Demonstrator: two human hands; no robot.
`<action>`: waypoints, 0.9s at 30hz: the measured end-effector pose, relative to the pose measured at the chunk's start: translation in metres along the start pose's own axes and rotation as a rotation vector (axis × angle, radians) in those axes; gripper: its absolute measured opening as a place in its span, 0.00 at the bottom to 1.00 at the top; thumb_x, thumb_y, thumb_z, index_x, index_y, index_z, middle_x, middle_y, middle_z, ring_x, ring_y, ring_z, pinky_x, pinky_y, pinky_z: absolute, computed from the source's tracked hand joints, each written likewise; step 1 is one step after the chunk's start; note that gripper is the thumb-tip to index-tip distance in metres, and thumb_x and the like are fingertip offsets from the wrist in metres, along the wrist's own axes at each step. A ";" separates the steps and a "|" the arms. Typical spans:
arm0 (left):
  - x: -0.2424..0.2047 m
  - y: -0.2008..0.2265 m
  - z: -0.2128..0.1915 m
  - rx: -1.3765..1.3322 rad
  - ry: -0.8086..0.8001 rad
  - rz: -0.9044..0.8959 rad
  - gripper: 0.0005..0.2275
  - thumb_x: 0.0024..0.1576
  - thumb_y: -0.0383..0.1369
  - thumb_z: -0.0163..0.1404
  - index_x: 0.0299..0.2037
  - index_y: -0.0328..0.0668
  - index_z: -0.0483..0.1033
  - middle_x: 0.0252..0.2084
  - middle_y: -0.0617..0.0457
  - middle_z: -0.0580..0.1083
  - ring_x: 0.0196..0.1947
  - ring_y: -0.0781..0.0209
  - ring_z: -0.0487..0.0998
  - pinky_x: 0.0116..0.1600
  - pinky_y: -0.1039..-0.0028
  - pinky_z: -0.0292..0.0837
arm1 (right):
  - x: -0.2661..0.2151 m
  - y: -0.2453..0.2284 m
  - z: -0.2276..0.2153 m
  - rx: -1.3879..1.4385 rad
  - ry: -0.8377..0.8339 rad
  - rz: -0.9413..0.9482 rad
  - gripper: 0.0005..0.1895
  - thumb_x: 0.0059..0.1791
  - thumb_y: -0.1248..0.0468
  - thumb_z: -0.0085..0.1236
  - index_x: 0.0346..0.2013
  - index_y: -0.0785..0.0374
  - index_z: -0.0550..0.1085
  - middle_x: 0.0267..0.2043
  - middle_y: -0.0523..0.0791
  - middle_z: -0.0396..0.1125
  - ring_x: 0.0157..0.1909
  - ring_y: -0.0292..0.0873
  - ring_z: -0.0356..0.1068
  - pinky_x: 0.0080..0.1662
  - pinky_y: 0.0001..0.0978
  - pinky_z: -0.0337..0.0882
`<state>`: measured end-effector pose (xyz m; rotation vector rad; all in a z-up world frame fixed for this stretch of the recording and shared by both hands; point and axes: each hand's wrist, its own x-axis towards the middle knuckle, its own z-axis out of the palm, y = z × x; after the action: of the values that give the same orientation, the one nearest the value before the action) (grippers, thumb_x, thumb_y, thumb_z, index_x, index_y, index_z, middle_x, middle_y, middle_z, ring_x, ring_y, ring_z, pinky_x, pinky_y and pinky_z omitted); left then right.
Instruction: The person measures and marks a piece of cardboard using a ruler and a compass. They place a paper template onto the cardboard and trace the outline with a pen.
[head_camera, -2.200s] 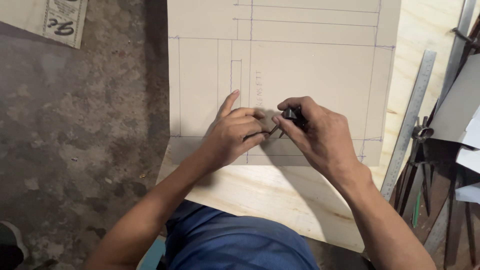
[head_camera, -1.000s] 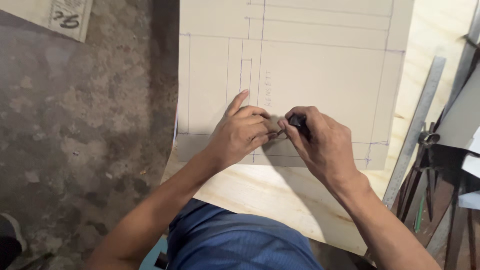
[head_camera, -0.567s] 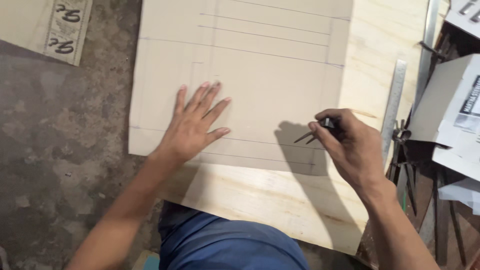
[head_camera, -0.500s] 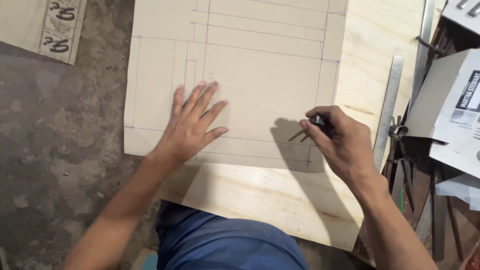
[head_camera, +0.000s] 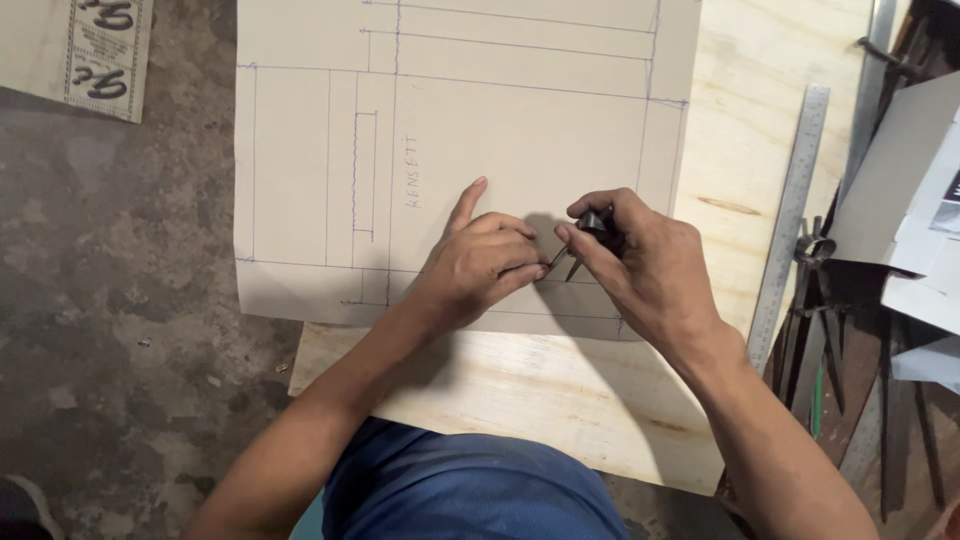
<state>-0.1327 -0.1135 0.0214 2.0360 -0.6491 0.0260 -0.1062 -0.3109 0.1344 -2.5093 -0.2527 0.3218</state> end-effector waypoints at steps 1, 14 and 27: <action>-0.001 -0.001 0.001 -0.006 0.010 0.015 0.03 0.57 0.34 0.61 0.37 0.46 0.82 0.38 0.59 0.81 0.54 0.62 0.78 0.77 0.41 0.40 | 0.001 -0.001 0.001 -0.004 -0.018 0.014 0.15 0.51 0.58 0.64 0.44 0.65 0.75 0.27 0.46 0.75 0.26 0.38 0.77 0.27 0.28 0.75; -0.004 -0.003 0.002 -0.026 0.011 -0.010 0.03 0.55 0.33 0.62 0.36 0.47 0.83 0.39 0.60 0.80 0.55 0.63 0.76 0.78 0.43 0.40 | 0.001 -0.002 0.004 -0.074 -0.009 -0.003 0.15 0.51 0.57 0.65 0.44 0.65 0.75 0.26 0.46 0.74 0.24 0.38 0.75 0.26 0.29 0.72; -0.002 -0.003 0.002 0.068 -0.067 -0.012 0.05 0.52 0.32 0.64 0.36 0.51 0.83 0.38 0.62 0.79 0.54 0.65 0.76 0.77 0.40 0.39 | -0.019 0.026 0.018 -0.109 0.122 -0.236 0.13 0.53 0.59 0.65 0.43 0.63 0.72 0.28 0.46 0.73 0.26 0.40 0.73 0.28 0.31 0.70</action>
<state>-0.1330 -0.1130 0.0170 2.1135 -0.6857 -0.0272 -0.1263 -0.3273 0.1081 -2.5598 -0.5232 0.0610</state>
